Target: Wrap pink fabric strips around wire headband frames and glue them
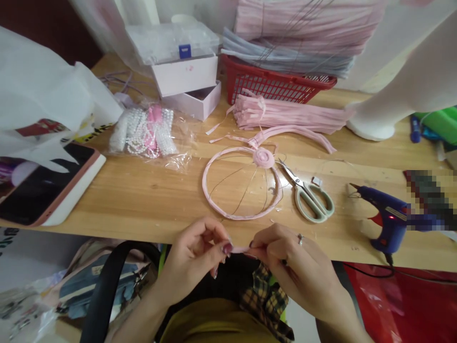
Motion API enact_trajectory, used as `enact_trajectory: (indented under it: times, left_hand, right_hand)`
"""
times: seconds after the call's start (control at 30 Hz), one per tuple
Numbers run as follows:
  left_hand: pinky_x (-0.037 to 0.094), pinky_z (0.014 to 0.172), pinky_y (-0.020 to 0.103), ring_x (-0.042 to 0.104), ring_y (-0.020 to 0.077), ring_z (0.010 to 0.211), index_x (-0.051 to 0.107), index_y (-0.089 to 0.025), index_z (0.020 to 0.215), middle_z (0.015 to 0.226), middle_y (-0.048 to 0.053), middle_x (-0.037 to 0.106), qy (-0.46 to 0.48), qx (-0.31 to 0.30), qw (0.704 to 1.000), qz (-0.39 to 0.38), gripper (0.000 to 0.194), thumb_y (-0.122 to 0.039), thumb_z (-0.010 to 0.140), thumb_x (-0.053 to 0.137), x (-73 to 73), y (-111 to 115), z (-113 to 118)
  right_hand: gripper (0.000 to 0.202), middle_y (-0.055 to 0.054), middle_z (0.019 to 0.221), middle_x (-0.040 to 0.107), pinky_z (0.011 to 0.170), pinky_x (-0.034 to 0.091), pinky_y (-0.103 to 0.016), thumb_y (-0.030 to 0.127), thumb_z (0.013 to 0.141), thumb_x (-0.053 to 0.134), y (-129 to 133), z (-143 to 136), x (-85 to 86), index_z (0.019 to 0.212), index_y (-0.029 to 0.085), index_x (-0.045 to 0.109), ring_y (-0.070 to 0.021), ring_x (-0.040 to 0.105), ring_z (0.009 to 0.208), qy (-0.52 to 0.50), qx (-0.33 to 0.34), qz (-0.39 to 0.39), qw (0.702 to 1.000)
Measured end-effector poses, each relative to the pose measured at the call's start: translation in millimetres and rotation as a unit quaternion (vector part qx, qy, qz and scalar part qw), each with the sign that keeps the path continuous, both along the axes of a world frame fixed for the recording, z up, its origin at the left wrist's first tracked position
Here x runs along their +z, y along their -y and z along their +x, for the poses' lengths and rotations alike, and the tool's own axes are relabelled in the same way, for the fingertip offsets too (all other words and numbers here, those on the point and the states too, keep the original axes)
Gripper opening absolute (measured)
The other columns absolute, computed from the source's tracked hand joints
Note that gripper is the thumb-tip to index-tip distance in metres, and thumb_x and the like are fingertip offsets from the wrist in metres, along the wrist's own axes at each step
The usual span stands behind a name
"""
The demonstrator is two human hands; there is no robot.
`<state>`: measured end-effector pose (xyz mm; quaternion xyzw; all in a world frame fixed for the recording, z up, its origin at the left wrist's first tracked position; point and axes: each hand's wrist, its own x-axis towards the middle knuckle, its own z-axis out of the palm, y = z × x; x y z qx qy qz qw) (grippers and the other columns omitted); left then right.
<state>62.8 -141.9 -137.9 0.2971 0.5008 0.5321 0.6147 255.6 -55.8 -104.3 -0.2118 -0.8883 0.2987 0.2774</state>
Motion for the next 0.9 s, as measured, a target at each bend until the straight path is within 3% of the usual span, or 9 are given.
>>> enact_trajectory:
  times: [0.1,0.23,0.37,0.5,0.63,0.9]
  left_hand:
    - [0.052,0.05,0.018,0.06,0.0085,0.057,0.075,-0.021,0.09,0.08,0.001,0.067,-0.109,-0.071,0.988,0.077,0.01,-0.031,0.089,0.073,6.2,-2,-14]
    - [0.053,0.064,0.019,0.066,0.0101,0.068,0.078,-0.021,0.084,0.075,0.001,0.071,-0.242,-0.091,0.945,0.199,0.01,-0.016,0.09,0.072,16.1,-12,-24]
    - [0.051,0.06,0.018,0.066,0.01,0.064,0.077,-0.019,0.083,0.072,0.0,0.072,-0.257,-0.114,0.939,0.201,0.01,-0.013,0.088,0.072,18.8,-15,-25]
    - [0.05,0.063,0.018,0.066,0.0096,0.068,0.073,-0.019,0.08,0.075,-0.001,0.071,-0.324,-0.084,0.928,0.163,0.018,-0.006,0.089,0.065,16.7,-11,-21]
    - [0.048,0.063,0.017,0.065,0.0087,0.067,0.07,-0.018,0.078,0.073,-0.001,0.069,-0.391,-0.049,0.902,0.175,0.02,-0.008,0.093,0.06,15.4,-10,-16]
    - [0.054,0.062,0.017,0.068,0.0092,0.065,0.075,-0.017,0.089,0.076,0.001,0.075,-0.438,0.055,0.844,0.304,0.014,-0.004,0.085,0.073,3.0,-13,-14]
  right_hand:
    - [0.027,0.001,0.085,0.066,0.058,0.046,-0.019,-0.003,0.091,0.048,-5,1,3.5,0.085,0.024,0.043,-0.0092,0.062,0.071,0.003,0.025,-0.029,0.999]
    - [0.027,0.0,0.086,0.066,0.06,0.048,-0.021,-0.004,0.09,0.046,-10,2,3.8,0.085,0.023,0.046,-0.01,0.062,0.073,-0.005,0.045,-0.032,0.998]
    - [0.027,0.001,0.085,0.065,0.06,0.046,-0.023,-0.002,0.092,0.049,-10,4,3.9,0.082,0.023,0.045,-0.0107,0.06,0.072,0.012,0.051,-0.046,0.998]
    - [0.026,-0.001,0.08,0.059,0.055,0.04,-0.025,0.002,0.096,0.046,-7,5,3.2,0.08,0.022,0.044,-0.012,0.05,0.065,0.059,0.051,-0.01,0.997]
    - [0.026,-0.001,0.077,0.054,0.052,0.034,-0.025,0.004,0.098,0.044,-7,7,0.3,0.08,0.022,0.044,-0.0118,0.046,0.063,0.084,0.038,0.005,0.996]
    - [0.012,0.003,0.077,0.062,0.059,0.044,-0.023,0.017,0.102,0.052,-5,12,-5.1,0.093,0.024,0.046,-0.0115,0.06,0.066,0.119,-0.033,-0.127,0.984]
